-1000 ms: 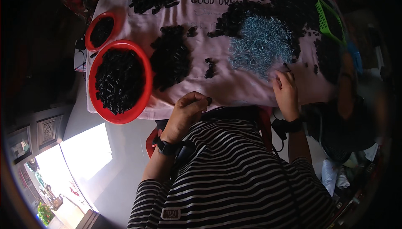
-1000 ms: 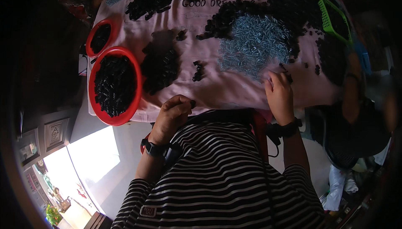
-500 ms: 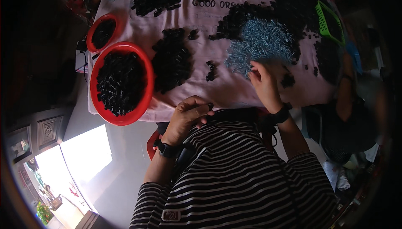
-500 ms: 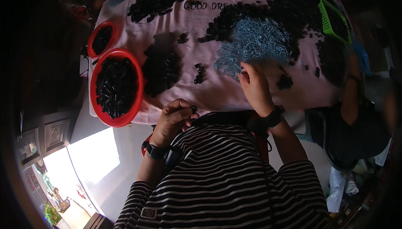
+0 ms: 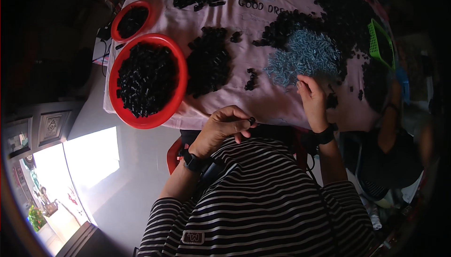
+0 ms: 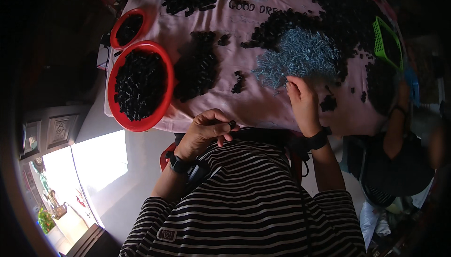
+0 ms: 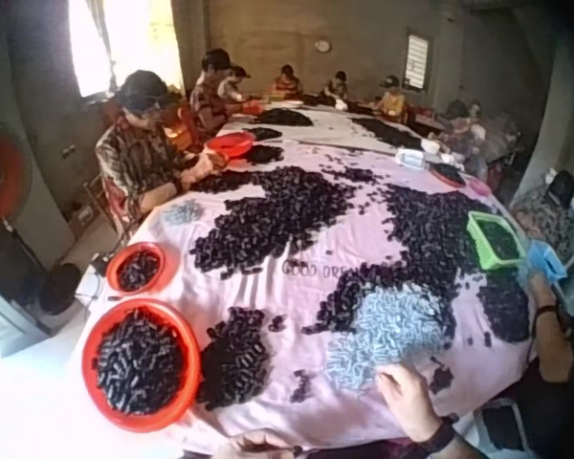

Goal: Assembling small black plastic or rubber shoe components by hand at a table.

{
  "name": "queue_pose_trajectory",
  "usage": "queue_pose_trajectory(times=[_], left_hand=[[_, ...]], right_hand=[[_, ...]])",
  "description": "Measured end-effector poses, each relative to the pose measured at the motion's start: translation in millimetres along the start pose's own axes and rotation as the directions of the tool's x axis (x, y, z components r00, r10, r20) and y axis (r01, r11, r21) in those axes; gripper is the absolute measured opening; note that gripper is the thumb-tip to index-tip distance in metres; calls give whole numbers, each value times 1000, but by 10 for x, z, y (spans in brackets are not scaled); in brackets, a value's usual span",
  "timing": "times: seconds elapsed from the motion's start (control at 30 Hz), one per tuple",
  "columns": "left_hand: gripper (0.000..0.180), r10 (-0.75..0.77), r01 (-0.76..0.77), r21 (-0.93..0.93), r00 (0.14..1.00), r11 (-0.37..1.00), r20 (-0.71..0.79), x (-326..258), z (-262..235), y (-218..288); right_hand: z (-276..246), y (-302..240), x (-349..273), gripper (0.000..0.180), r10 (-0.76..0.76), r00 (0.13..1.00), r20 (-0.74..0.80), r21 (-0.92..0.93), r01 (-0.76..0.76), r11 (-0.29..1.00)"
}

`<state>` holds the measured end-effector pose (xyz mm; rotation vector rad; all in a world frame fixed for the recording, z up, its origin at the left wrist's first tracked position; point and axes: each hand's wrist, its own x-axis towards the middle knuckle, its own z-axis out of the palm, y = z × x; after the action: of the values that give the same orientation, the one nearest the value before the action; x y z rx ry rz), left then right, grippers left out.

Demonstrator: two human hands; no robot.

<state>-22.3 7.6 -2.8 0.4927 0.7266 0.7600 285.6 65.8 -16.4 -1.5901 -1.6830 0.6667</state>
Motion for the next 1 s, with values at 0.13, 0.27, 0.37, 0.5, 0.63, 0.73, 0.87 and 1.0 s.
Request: queue_pose_trajectory(times=[0.13, 0.27, 0.37, 0.5, 0.63, 0.73, 0.87, 1.0], left_hand=[[10, -10, 9, 20, 1000, 1000, 29, -7, -3, 9], [20, 11, -10, 48, 1000, 999, -14, -2, 36, 31], [33, -72, 81, 105, 994, 991, -84, -5, 59, 69], [31, -98, 104, 99, 993, 990, -72, -4, 23, 21], [31, -101, 108, 98, 992, 989, -71, 3, 30, 10], [32, -88, 94, 123, 995, 988, -50, -16, 38, 27], [32, -86, 89, 107, 996, 990, -35, -19, 30, 20], [31, -69, 71, 85, 997, 994, -29, -19, 26, 15]], right_hand=[[31, -135, -36, 14, -90, 993, 71, -164, 101, 981], [78, -193, -79, 19, -145, 970, 196, -322, 204, 924], [78, -158, -67, 15, -192, 957, 218, -332, 257, 908], [57, -174, -31, 15, -222, 953, 208, -261, 272, 926], [92, -247, 73, 21, -296, 949, 111, -307, 316, 898], [133, -188, 110, 25, -366, 925, 101, -389, 376, 841], [145, -148, 122, 28, -301, 939, 165, -300, 339, 892], [155, -119, 129, 25, -259, 952, 161, -134, 281, 950]])
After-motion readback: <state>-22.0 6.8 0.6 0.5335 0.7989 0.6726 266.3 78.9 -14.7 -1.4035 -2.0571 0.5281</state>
